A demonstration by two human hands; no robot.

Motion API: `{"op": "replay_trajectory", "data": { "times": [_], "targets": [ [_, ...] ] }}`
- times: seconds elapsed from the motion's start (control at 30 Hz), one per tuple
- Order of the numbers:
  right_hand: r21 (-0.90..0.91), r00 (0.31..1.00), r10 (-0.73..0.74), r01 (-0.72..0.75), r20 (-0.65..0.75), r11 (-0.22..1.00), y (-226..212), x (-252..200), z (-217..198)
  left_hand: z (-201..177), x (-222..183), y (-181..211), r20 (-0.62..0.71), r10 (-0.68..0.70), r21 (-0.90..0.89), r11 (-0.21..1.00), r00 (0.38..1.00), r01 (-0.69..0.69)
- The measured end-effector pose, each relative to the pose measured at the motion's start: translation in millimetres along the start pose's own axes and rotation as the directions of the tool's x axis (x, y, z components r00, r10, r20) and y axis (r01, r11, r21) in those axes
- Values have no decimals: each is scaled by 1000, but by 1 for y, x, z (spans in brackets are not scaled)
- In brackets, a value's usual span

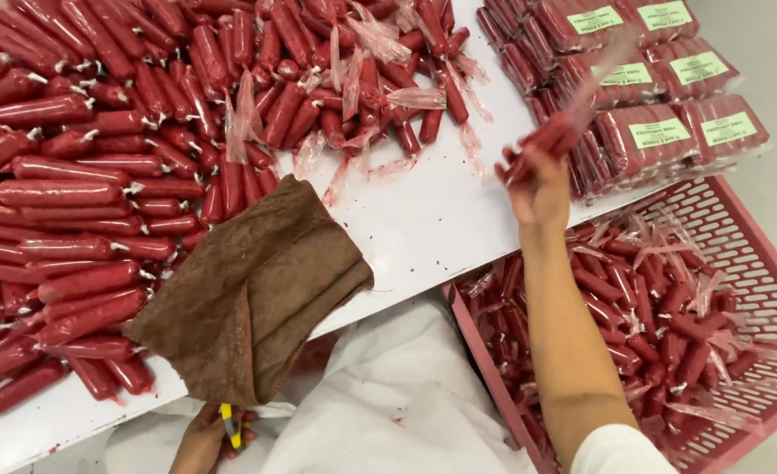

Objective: Using scissors to separate strings of small red packaged food items and sorting them into different baskets on a production line.

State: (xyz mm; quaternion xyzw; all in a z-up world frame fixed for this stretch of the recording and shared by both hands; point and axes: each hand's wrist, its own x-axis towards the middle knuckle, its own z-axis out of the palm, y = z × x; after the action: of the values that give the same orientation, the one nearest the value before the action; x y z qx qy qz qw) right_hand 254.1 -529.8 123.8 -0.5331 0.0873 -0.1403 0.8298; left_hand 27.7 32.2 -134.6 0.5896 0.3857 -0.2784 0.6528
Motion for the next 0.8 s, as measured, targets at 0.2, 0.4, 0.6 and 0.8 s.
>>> {"op": "replay_trajectory", "data": {
  "times": [0.2, 0.4, 0.6, 0.8],
  "targets": [
    [-415, 971, -237, 207, -22, 886, 13, 108, 4, 5, -4, 2, -22, -24, -55, 998, 999, 22],
    [-937, 995, 59, -91, -75, 337, 36, 141, 27, 10, 2, 7, -145, -80, -163, 985, 986, 56],
    [-957, 951, 241, -235, -191, 169, 9, 79, 26, -2, 5, -3, -51, -9, 58, 998, 999, 12],
    [-376, 967, 241, -256, -87, 891, 25, 36, -31, 6, -9, 8, -9, 5, 20, 1000, 1000, -5]
  ]
}}
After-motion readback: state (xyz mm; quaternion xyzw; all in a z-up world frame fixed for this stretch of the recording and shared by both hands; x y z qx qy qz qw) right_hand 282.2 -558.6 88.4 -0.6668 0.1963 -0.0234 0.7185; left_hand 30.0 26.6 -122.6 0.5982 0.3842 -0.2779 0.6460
